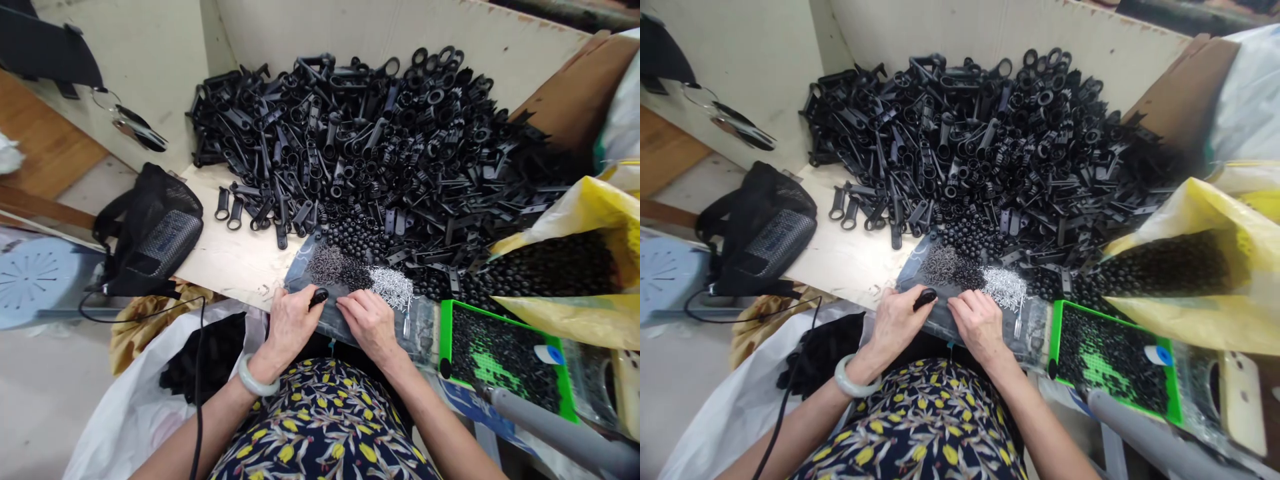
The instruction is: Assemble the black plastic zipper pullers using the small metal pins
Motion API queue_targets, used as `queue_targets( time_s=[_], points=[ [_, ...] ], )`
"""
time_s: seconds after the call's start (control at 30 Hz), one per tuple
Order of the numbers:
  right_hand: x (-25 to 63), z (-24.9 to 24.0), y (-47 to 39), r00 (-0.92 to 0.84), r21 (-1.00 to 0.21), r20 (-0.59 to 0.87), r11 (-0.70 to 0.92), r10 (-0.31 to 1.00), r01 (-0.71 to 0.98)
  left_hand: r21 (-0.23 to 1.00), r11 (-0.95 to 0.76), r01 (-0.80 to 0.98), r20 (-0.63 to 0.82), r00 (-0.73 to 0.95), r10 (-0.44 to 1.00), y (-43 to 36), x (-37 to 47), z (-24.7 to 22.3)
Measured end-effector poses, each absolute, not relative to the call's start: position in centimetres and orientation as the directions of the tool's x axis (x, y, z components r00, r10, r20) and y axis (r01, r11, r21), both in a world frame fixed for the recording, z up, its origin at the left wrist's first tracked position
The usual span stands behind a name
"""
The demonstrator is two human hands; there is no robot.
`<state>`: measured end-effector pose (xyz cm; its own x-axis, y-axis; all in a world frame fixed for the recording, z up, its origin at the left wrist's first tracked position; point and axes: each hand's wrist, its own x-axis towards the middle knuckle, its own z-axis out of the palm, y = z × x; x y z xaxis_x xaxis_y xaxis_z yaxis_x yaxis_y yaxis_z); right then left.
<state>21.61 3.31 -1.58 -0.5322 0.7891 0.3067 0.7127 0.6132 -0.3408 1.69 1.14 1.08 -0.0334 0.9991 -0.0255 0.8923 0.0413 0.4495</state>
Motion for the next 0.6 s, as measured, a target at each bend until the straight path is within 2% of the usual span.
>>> queue_targets(
  time_s=[0.23,0.4,0.6],
  points=[
    [21.7,-1.7,3.0,-0.490,-0.399,0.343,0.597,0.801,0.696,0.421,0.213,0.882,-0.089,-0.194,0.977,2.9,-0.5,1.7],
    [22.0,-1.7,2.7,-0.504,-0.383,0.338,0.606,0.795,0.698,0.417,0.145,0.897,-0.105,-0.111,0.988,3.7,-0.1,1.9],
    [21.9,-1.3,2.4,-0.520,-0.359,0.325,0.611,0.790,0.705,0.363,0.009,0.932,-0.003,-0.009,1.000,3.4,0.0,1.2]
  ],
)
